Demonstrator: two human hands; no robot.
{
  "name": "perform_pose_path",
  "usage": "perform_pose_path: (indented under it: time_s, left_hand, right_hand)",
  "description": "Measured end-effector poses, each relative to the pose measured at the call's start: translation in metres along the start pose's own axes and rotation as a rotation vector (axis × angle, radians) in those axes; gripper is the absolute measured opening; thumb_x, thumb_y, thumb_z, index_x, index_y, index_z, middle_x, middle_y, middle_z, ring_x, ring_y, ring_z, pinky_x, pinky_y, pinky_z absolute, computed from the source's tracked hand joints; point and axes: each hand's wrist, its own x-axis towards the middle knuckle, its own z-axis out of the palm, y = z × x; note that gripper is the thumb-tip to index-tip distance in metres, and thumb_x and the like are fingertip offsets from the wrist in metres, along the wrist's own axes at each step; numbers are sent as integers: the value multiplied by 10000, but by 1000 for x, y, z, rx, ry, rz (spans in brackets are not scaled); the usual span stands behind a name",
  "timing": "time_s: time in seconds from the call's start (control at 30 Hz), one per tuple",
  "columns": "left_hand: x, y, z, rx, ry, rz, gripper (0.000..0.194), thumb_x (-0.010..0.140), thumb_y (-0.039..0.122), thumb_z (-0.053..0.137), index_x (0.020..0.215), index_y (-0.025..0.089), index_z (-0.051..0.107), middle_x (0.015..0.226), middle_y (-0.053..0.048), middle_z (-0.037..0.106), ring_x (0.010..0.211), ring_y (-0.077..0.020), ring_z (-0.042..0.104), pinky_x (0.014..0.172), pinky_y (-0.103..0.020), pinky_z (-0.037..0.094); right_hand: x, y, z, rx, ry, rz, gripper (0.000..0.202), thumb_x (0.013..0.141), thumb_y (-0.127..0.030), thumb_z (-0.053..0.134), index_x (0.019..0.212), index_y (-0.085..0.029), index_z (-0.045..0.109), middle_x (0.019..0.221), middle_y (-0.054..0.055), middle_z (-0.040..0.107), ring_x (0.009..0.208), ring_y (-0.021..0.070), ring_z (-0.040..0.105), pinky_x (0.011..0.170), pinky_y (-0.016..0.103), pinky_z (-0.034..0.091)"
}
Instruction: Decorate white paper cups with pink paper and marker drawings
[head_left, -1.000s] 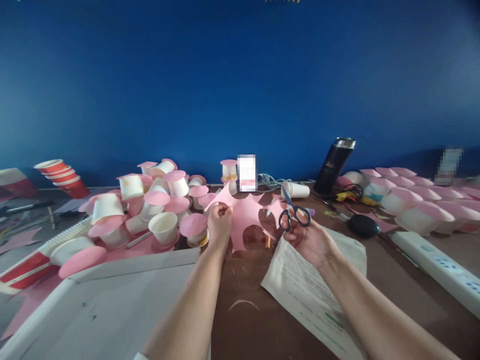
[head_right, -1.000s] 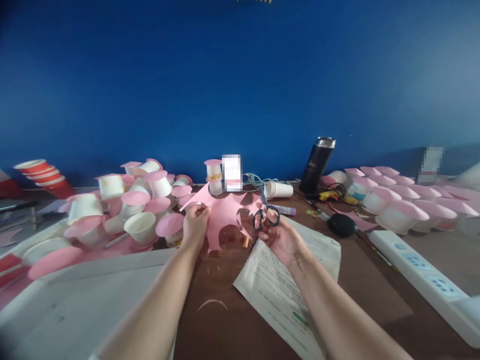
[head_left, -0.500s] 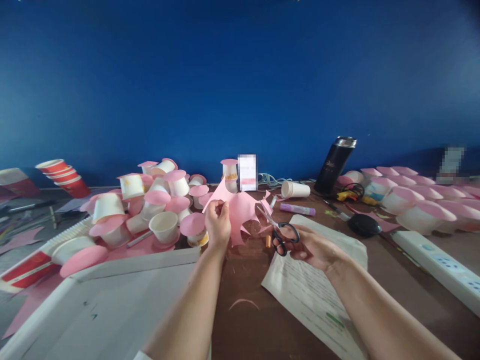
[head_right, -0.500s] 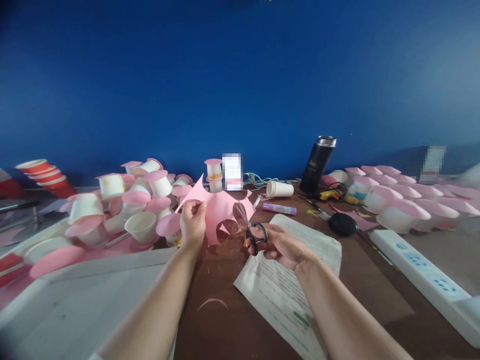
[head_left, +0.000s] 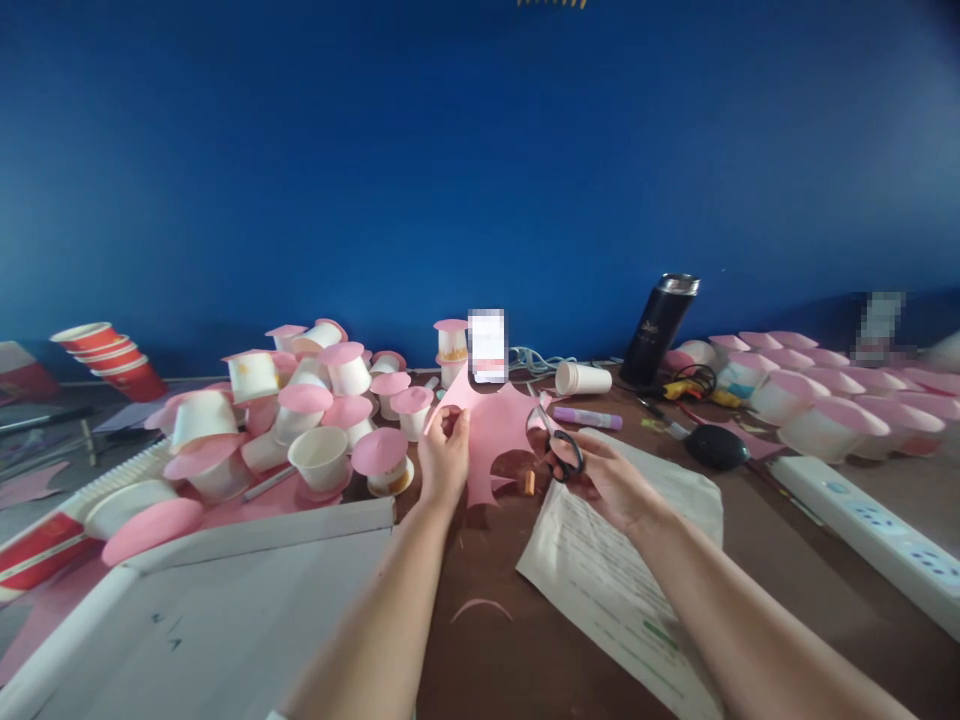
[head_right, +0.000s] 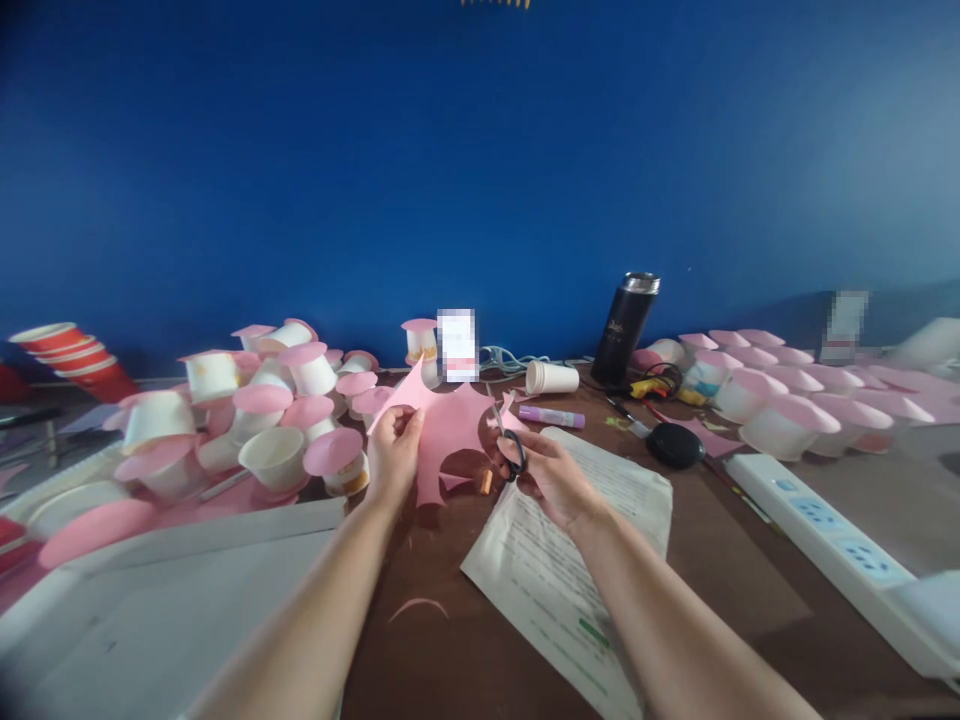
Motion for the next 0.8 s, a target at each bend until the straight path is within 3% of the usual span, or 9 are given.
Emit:
perform_pose_path:
  time_s: [0.2, 0.33, 0.43, 0.6, 0.8]
  left_hand:
    - [4, -4, -2, -24, 8, -41, 182, 794, 367, 662, 815, 188, 642, 819, -56, 701, 769, -207, 648, 732, -329, 505]
    - [9, -12, -4, -50, -31, -45, 215, 788, 392, 678, 842, 185, 657, 817, -37, 683, 762, -190, 621, 716, -307, 480]
    - [13, -20, -4, -105, -77, -55, 232, 805, 421, 661, 787, 191, 646, 766, -10, 649, 713, -161, 574, 681, -278, 446]
    - [17, -23, -6, -160, -141, -132, 269, 796, 449, 665, 831, 183, 676, 788, -12, 658, 696, -152, 554, 645, -265, 416]
    - [14, -12, -9, -10, -158, 10, 221, 815, 393, 633, 742, 185, 652, 674, 7, 604, 646, -150, 528, 644, -270, 406]
  right_hand:
    - [4, -6, -6, 107, 185, -142, 351, 634, -392, 879, 846, -177, 701, 705, 0, 606, 570, 70, 495, 377, 160, 166]
    - [4, -8, -14, 105, 14, 53, 330, 751, -440, 790, 945, -183, 717, 743, 25, 638, 571, 80, 531, 359, 154, 173]
    - [0, -9, -16, 80, -166, 173, 391, 748, -493, 796, 954, -168, 730, 744, 38, 649, 573, 86, 544, 363, 156, 206]
    - [-3, -7, -21, 109, -266, 127, 420, 729, -512, 826, 979, -181, 756, 781, 34, 671, 621, 97, 569, 507, 184, 422]
    - [-4, -6, -25, 36, -295, 115, 429, 743, -519, 820, 1014, -192, 764, 863, 56, 703, 696, 125, 603, 616, 235, 471]
